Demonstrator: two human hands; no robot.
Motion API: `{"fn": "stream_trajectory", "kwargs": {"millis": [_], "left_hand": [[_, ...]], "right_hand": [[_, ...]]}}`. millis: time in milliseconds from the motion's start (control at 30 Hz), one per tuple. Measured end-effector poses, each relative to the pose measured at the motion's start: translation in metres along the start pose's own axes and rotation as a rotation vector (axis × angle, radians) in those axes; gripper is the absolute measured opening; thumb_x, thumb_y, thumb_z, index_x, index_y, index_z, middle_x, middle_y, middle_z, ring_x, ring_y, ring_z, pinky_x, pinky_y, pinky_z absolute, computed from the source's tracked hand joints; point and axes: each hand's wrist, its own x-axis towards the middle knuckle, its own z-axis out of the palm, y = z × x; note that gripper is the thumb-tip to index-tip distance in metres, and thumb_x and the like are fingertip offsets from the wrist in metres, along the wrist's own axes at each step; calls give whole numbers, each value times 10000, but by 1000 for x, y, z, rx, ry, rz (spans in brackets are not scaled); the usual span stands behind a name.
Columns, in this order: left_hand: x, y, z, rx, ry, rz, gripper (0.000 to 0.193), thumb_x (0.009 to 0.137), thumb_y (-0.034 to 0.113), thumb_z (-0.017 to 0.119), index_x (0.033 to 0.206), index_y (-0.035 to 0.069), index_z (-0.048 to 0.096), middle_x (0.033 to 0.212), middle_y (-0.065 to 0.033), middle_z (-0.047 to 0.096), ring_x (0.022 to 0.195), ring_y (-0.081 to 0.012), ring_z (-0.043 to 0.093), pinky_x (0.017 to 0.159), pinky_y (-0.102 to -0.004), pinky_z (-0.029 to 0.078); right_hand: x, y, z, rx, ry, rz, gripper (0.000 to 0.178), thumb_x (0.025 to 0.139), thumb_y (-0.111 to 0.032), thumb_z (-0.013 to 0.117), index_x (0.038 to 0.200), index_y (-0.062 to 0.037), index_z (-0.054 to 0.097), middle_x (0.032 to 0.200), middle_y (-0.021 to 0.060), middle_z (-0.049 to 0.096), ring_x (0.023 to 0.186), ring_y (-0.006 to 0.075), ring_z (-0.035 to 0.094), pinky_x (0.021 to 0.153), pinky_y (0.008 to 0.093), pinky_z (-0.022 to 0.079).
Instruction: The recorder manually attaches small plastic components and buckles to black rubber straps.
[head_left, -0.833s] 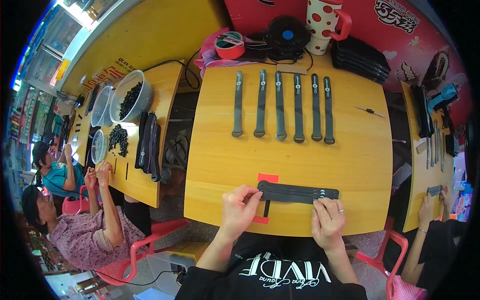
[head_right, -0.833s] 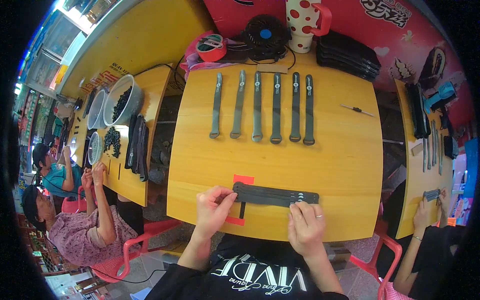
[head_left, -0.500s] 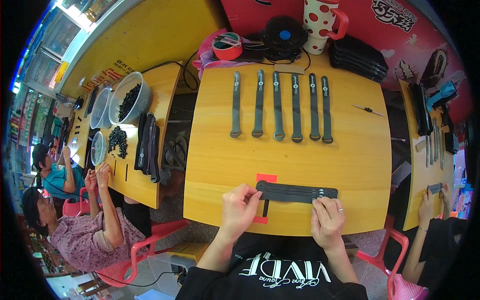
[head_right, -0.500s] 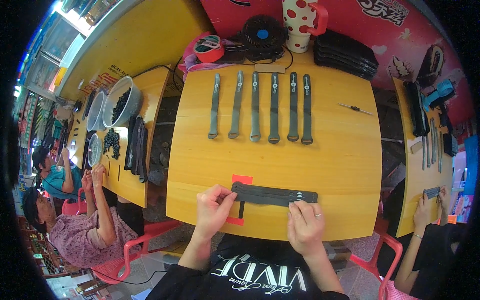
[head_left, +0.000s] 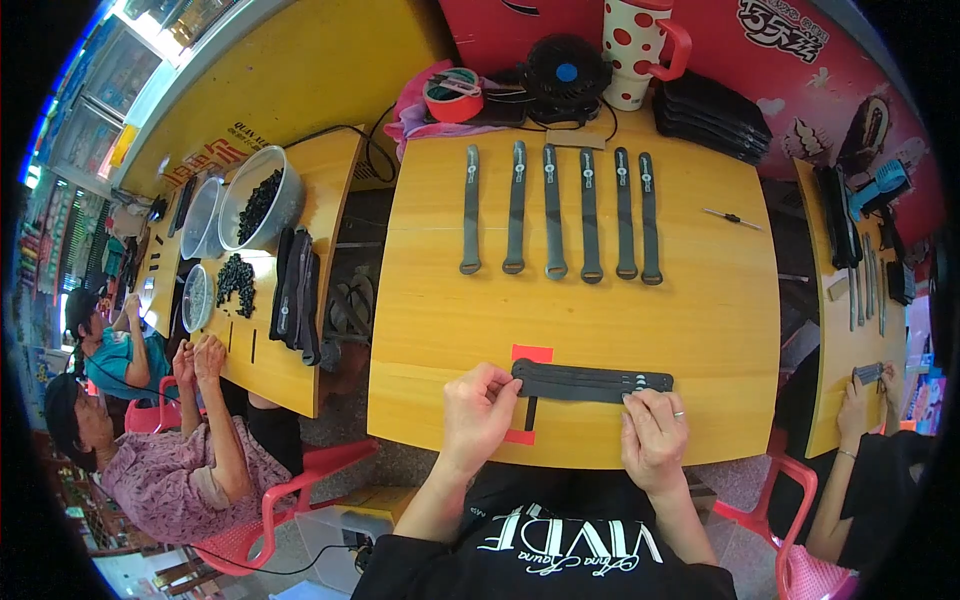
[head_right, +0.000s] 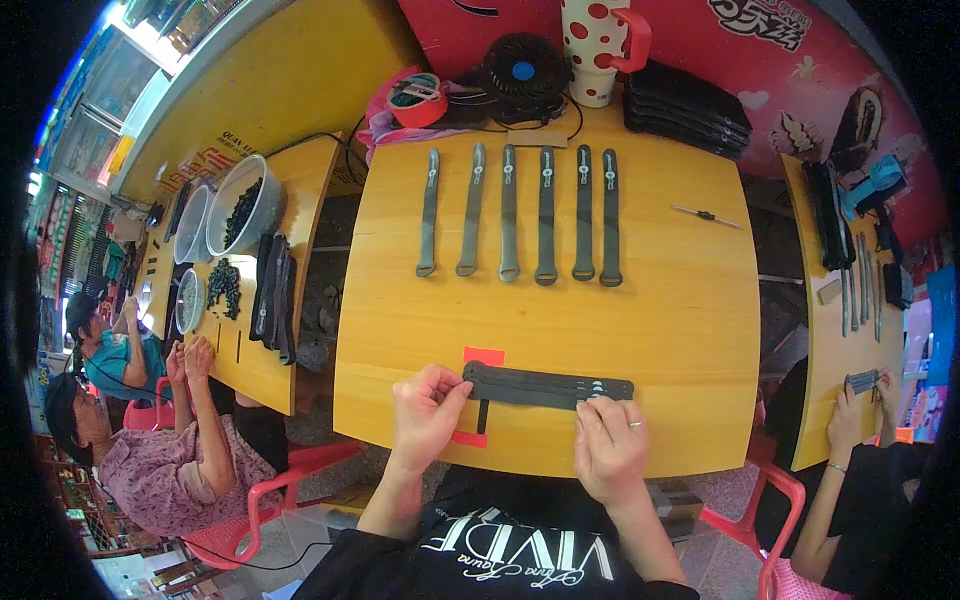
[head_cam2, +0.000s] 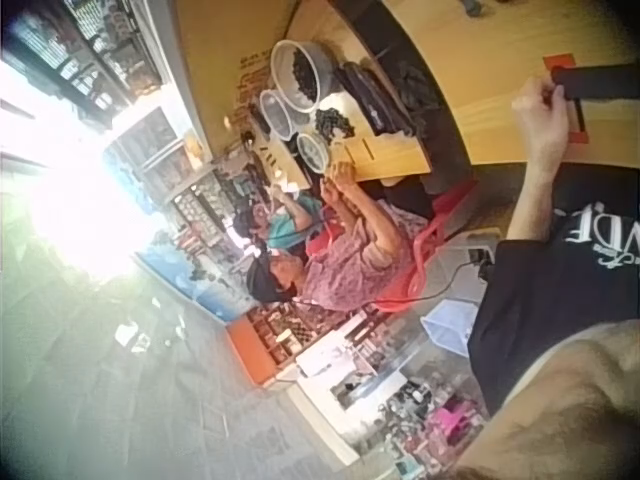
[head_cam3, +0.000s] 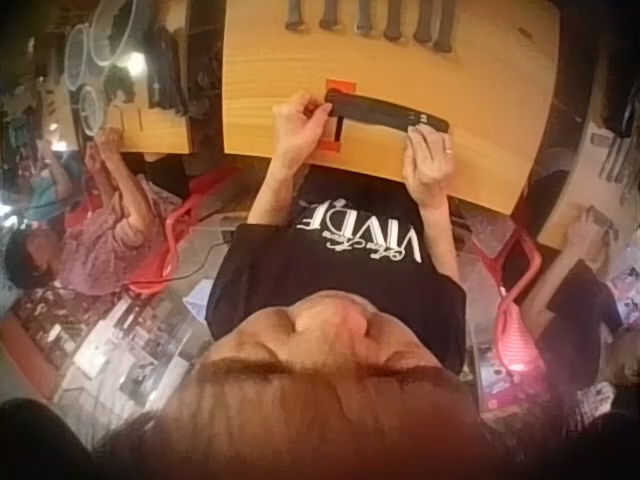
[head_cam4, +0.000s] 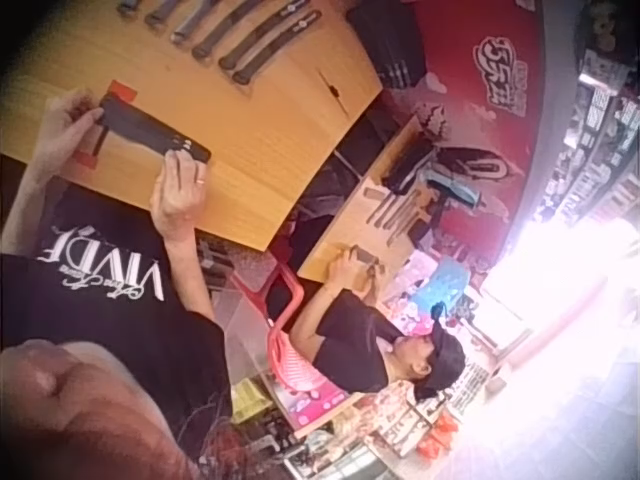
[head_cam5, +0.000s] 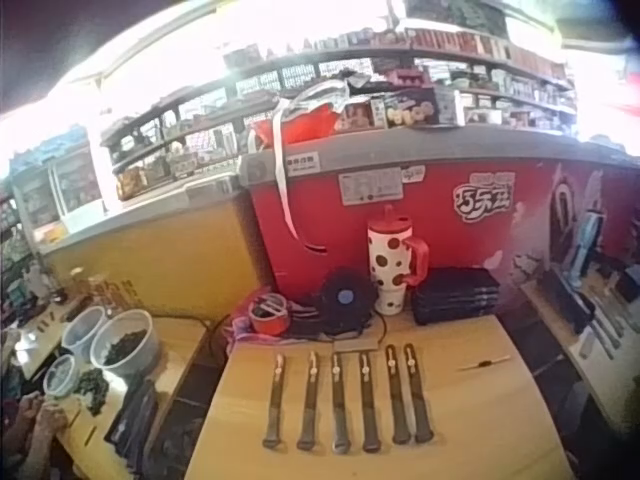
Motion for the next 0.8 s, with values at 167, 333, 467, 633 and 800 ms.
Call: {"fn": "stream_trajectory", "kwargs": {"millis": [167, 333, 467, 633, 800], "left_hand": [[-2, -11, -15, 65, 16, 59, 39, 850, -3, 644, 840, -34, 623, 694, -156, 640, 604, -236, 637, 539, -328, 473], [-23, 10, -29, 298, 24, 212, 230, 866, 36, 625, 1090, -16, 613, 1079, -206, 652, 963, -341, 645, 761, -390, 495], [-34, 23, -16, 619, -419, 528, 640, 878, 278, 636, 1399, -21, 415, 1517, -194, 317, 1409, -367, 271, 1057, -550, 280], [-27, 8, -21, 802, -574, 511, 1051, 804, 745, 479, 1477, -41, 292, 1616, -170, 118, 1503, -335, 69, 1116, -618, 158], [-27, -8, -12, 825, -573, 516, 1114, 783, 804, 420, 1492, -39, 252, 1618, -171, 108, 1500, -355, 63, 1121, -624, 136]], "right_hand": [[-2, 2, 1, 43, 12, 6, 266, 695, 55, 693, 960, 38, 672, 956, 146, 623, 792, 321, 578, 698, 393, 487], [-10, -5, -5, 19, 102, -52, 276, 701, 37, 687, 976, 39, 670, 984, 142, 635, 825, 317, 606, 721, 389, 491], [-4, -43, 15, -182, -181, -194, 421, 837, -249, 664, 1178, -3, 638, 1302, 118, 583, 1189, 306, 531, 950, 421, 404], [-9, -45, 22, -294, -303, -84, 667, 845, -498, 604, 1322, -35, 557, 1488, 108, 413, 1377, 305, 331, 1030, 485, 302], [-26, -17, -5, -479, -367, 103, 819, 820, -648, 541, 1357, -30, 534, 1534, 114, 357, 1425, 332, 239, 1034, 535, 257]]}}
